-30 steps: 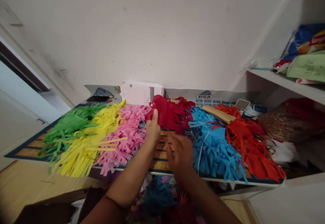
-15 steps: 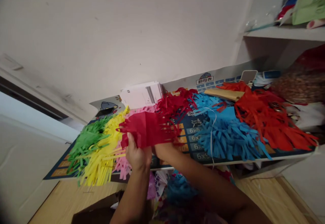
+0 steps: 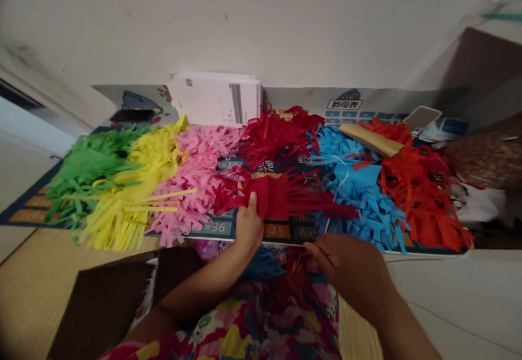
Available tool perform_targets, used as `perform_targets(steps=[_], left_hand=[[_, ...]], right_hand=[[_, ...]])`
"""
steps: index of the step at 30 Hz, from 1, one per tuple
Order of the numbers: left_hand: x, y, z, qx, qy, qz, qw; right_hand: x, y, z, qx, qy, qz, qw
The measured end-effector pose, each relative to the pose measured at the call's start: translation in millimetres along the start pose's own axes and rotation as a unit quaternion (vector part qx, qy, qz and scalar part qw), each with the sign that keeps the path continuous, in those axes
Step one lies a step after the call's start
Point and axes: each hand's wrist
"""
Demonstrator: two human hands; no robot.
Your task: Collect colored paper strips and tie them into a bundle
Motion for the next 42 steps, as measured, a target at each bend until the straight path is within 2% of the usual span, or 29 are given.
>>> perform_targets(steps=[2,4,6,8,10,13,15,16,17,18,19,20,21,22,23,24,25,27,29,30,32,35,37,39,42], left_hand=[[1.1,2,0,-0.006,0.029,-0.005,1.0],[4.3,6,-4,-0.016,0.057,-0.005,0.998],[4.6,8,-11,-0.025,0.087,0.007,0.996],[-5.6,7,-23,-0.045,0.139,0.017,0.989],[-31.7,1,-40,-0.074,0.197,0.013,0.978],[-94.2,-7,-72,-0.126,0.215,-0.015,0.968],[-133.9,-2,-91,-0.142,0.176,0.0,0.974],[-147.7,3,-97,-0.117,0.124,0.009,0.985],[-155.6,10,-101,-0.063,0.046,0.006,0.997],[-157.1,18,-102,0.023,-0.05,-0.002,0.998],[-152.3,25,-100,0.123,-0.156,0.012,0.98],[-142.0,31,-95,0.222,-0.257,0.051,0.939],[-127.6,34,-88,0.308,-0.342,0.138,0.877],[-111.0,33,-80,0.356,-0.402,0.267,0.8],[-94.3,29,-71,0.376,-0.445,0.355,0.731],[-79.3,22,-62,0.388,-0.484,0.394,0.679],[-67.7,14,-54,0.388,-0.519,0.407,0.644],[-57.1,-6,-43,0.367,-0.571,0.435,0.591],[-61.5,-23,-39,0.346,-0.595,0.454,0.565],[-67.0,-30,-40,0.34,-0.597,0.462,0.561],[-78.8,-40,-45,0.334,-0.582,0.468,0.575],[-87.3,-50,-52,0.32,-0.525,0.462,0.638],[-85.4,-54,-54,0.299,-0.491,0.433,0.695],[-80.1,-55,-55,0.271,-0.476,0.394,0.739],[-71.3,-51,-54,0.224,-0.49,0.341,0.771]], right_hand=[[9,-7,22,0.003,0.005,-0.048,0.999],[28,-30,41,-0.037,0.013,-0.097,0.995],[52,-56,48,-0.081,0.011,-0.105,0.991],[73,-74,43,-0.118,0.0,-0.09,0.989],[88,-80,32,-0.148,-0.002,-0.084,0.985],[95,-74,20,-0.166,0.013,-0.098,0.981],[90,-69,17,-0.166,0.028,-0.107,0.98],[87,-68,17,-0.165,0.037,-0.109,0.98],[83,-67,16,-0.165,0.045,-0.108,0.979],[79,-67,16,-0.165,0.051,-0.106,0.979],[75,-67,16,-0.164,0.056,-0.101,0.98],[73,-67,16,-0.165,0.058,-0.095,0.98],[71,-67,15,-0.171,0.058,-0.087,0.98],[70,-67,14,-0.177,0.057,-0.079,0.979],[69,-66,12,-0.186,0.056,-0.073,0.978],[69,-65,9,-0.197,0.055,-0.071,0.976],[69,-63,5,-0.209,0.055,-0.071,0.974],[69,-58,-5,-0.229,0.054,-0.072,0.969],[69,-53,-16,-0.24,0.046,-0.066,0.967],[69,-51,-21,-0.241,0.037,-0.057,0.968],[69,-49,-28,-0.226,0.004,-0.042,0.973],[66,-53,-29,-0.157,-0.076,-0.019,0.984],[63,-60,-27,-0.092,-0.135,-0.003,0.987],[61,-70,-24,-0.029,-0.171,0.015,0.985],[58,-87,-22,0.034,-0.166,0.066,0.983]])
Point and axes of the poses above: each hand's wrist, its own y-axis away from the middle knuckle, its own x-axis out of the palm, z = x × y, and after that the axes turned 4 degrees about z, right-handed
